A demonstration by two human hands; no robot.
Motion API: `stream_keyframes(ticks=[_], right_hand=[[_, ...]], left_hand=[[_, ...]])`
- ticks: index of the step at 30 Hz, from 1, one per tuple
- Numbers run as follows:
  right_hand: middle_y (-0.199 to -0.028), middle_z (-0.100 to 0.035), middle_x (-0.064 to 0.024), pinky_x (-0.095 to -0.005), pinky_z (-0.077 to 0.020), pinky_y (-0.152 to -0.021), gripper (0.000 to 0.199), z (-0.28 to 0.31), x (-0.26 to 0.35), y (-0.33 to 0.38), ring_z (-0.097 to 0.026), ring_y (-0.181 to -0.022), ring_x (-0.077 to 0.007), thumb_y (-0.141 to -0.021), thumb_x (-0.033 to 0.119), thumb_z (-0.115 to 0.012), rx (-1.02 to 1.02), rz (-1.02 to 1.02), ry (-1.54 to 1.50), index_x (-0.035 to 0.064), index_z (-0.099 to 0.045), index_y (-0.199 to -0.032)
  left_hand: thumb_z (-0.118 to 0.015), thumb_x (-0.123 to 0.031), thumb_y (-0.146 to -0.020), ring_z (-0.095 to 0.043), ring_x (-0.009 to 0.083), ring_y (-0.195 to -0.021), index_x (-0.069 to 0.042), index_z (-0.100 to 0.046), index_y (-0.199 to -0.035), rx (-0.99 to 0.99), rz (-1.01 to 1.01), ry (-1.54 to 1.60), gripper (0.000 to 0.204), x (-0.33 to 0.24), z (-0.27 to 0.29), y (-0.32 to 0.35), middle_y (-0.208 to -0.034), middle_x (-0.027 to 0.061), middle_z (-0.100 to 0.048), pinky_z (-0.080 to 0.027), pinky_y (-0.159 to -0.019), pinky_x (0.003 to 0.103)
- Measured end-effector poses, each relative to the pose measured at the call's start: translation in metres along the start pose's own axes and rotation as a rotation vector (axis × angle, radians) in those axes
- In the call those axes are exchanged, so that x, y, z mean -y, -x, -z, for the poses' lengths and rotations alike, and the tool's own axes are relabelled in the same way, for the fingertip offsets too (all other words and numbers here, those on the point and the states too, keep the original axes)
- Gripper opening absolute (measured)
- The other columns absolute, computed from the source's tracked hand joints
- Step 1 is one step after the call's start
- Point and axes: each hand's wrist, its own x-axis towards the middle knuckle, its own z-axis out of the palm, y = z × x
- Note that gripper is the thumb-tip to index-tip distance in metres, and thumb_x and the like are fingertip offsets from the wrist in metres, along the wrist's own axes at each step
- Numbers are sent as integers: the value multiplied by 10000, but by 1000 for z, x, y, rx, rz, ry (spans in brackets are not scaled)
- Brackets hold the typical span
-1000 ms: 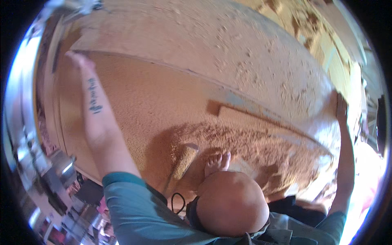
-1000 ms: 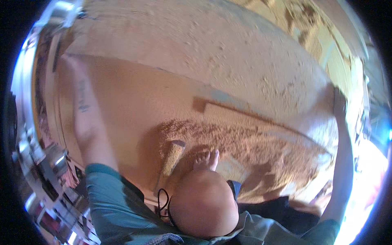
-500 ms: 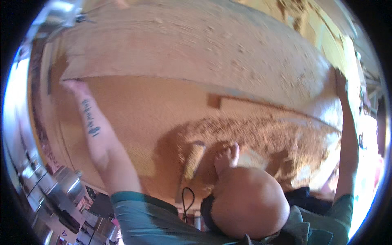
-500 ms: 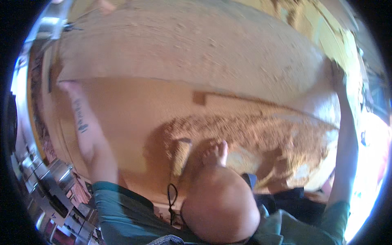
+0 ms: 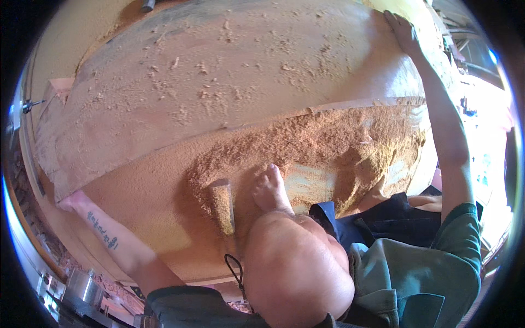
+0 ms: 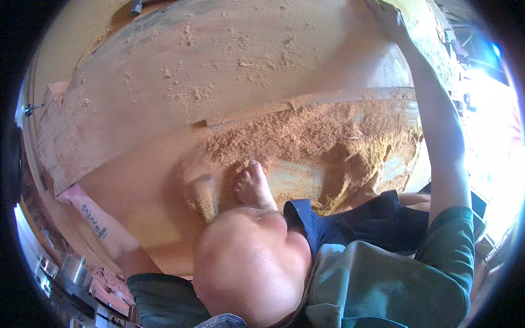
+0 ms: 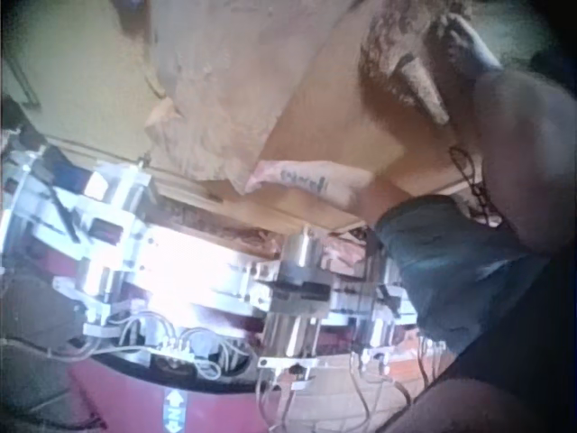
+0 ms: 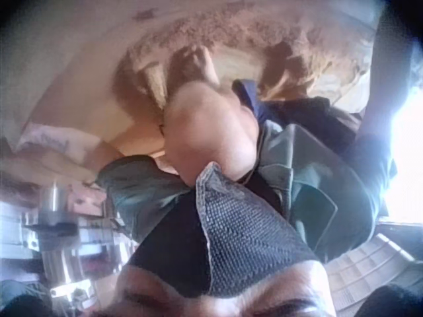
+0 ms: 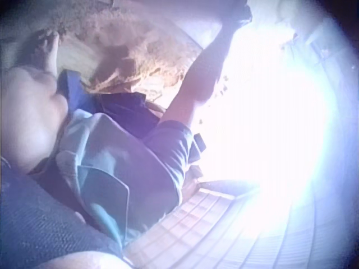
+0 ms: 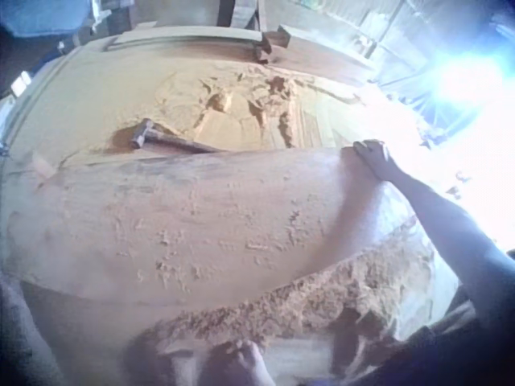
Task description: The person clears sawdust from a large flat work surface by hand, then uses a handheld air blower to remove remaining dust. They move aside wooden pieces and wipe the surface repeatedly to prepare it for further work.
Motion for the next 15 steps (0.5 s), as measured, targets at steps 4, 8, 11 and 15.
stream_keyframes(ticks=[4,8,11,15], right_hand=[[-1161,-631,-153,-391,-384,-996,459,-8,-61,-9,-593,-1061,-280,-946,404,-430,-263,588,570,75,-605,-1215],[-1181,-585,-162,-476,-376,-994,358,-36,-95,-18,-558,-1086,-319,-950,198,-401,-403,722,523,142,-572,-1260],[-1148,-602,-132,-458,-408,-974,310,-47,-82,-18,-556,-1091,-298,-897,258,-483,-445,573,666,175,-632,-1156],[-1170,-593,-123,-468,-411,-986,380,-1,-74,-19,-528,-1138,-294,-866,416,-555,-765,1256,714,163,-647,-1134]], left_hand=[[-328,-367,-985,-530,302,-1139,64,-480,-1252,11,-1,-6,529,10,-4,16,-1251,190,-533,-426,-978,407],[-335,-339,-988,-546,303,-1117,72,-499,-1231,-18,-29,-38,504,23,-8,48,-1226,195,-550,-442,-960,408],[-340,-318,-991,-557,304,-1100,78,-513,-1215,-83,-158,-150,486,23,-25,121,-1207,199,-562,-455,-946,408],[-346,-290,-994,-573,305,-1078,85,-531,-1193,-68,-387,-294,464,-3,-70,286,-1182,203,-579,-471,-928,408]])
